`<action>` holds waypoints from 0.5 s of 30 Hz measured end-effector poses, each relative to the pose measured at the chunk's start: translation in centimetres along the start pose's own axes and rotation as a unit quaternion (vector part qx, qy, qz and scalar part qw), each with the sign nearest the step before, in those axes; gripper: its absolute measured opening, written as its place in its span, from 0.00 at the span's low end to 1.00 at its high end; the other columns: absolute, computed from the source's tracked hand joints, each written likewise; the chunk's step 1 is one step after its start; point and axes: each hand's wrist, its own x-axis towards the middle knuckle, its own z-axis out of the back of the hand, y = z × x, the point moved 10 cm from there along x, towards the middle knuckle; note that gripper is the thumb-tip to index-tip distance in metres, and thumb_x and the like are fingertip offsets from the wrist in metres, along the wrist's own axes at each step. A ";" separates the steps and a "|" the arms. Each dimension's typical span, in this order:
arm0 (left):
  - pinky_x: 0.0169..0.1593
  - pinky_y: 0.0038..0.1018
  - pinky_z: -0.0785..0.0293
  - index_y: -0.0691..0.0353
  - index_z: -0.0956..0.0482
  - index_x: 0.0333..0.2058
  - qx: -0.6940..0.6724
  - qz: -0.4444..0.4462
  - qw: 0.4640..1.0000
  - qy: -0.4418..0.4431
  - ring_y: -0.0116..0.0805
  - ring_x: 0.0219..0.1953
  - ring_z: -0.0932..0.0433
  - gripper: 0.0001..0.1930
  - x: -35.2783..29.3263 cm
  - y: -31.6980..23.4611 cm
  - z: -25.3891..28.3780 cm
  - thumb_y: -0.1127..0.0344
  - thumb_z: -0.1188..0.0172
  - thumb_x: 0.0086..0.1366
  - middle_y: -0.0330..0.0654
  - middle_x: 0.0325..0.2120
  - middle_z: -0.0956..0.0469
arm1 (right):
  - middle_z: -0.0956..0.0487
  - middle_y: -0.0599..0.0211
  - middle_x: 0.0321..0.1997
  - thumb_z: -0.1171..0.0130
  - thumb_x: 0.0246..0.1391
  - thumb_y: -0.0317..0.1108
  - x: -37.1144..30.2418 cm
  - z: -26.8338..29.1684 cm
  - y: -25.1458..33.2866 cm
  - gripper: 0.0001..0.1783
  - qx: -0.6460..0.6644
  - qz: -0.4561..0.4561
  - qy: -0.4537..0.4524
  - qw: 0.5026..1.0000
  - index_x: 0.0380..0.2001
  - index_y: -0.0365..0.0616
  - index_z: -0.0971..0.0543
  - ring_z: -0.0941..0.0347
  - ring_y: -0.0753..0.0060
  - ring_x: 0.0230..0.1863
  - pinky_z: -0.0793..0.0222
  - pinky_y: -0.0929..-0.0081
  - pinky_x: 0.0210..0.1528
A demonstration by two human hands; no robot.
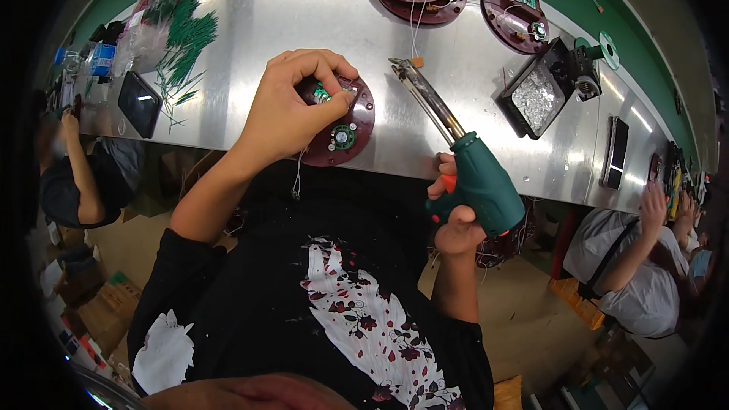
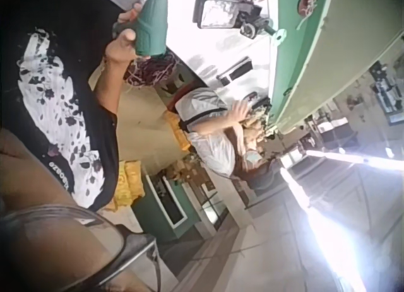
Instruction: Solder electrical wires onto circular circuit board units on an assembly line.
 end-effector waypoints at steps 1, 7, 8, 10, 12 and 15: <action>0.64 0.38 0.43 0.59 0.23 0.21 0.001 0.001 1.000 0.002 0.36 0.45 0.21 0.05 0.1 0.0 0.0 0.68 0.35 0.49 0.35 0.36 0.15 | 0.21 0.52 0.40 0.52 0.59 0.73 0.0 -0.2 0.1 0.50 -0.008 0.005 0.000 1.000 0.49 0.25 0.27 0.23 0.69 0.30 0.25 0.71 0.37; 0.57 0.37 0.31 0.61 0.26 0.21 0.013 -0.025 0.999 0.016 0.39 0.44 0.20 0.08 0.2 -0.9 0.6 0.71 0.33 0.51 0.41 0.37 0.16 | 0.21 0.50 0.42 0.52 0.61 0.72 -0.1 -0.2 0.2 0.48 -0.018 0.012 -0.029 0.999 0.49 0.26 0.27 0.24 0.71 0.29 0.25 0.70 0.39; 0.59 0.38 0.32 0.61 0.23 0.25 0.007 -0.026 0.999 0.021 0.41 0.46 0.21 0.08 0.1 -0.9 0.7 0.70 0.32 0.50 0.43 0.40 0.16 | 0.21 0.50 0.42 0.52 0.61 0.72 -0.1 -0.2 0.2 0.48 -0.015 0.015 -0.029 0.999 0.49 0.26 0.27 0.24 0.71 0.29 0.25 0.70 0.39; 0.61 0.40 0.36 0.60 0.19 0.33 -0.007 -0.030 0.999 0.033 0.44 0.50 0.22 0.14 0.0 -1.1 1.0 0.67 0.31 0.46 0.47 0.46 0.18 | 0.21 0.50 0.42 0.52 0.61 0.71 -0.2 0.0 0.3 0.47 -0.010 0.019 -0.034 0.999 0.48 0.27 0.27 0.25 0.71 0.29 0.25 0.70 0.40; 0.60 0.41 0.34 0.59 0.21 0.41 0.075 -0.077 0.993 0.044 0.46 0.51 0.24 0.21 -0.8 -3.9 1.6 0.65 0.29 0.45 0.48 0.49 0.21 | 0.21 0.50 0.42 0.53 0.61 0.71 -0.4 0.4 0.3 0.47 -0.008 0.020 -0.042 0.999 0.49 0.27 0.27 0.25 0.72 0.29 0.26 0.69 0.40; 0.59 0.41 0.31 0.57 0.25 0.55 0.236 -0.172 0.955 0.048 0.52 0.55 0.27 0.36 -2.1 -7.4 2.6 0.61 0.26 0.43 0.52 0.56 0.27 | 0.21 0.50 0.42 0.53 0.62 0.71 -0.4 0.6 0.4 0.47 -0.002 0.028 -0.048 0.998 0.49 0.26 0.27 0.25 0.72 0.28 0.26 0.68 0.41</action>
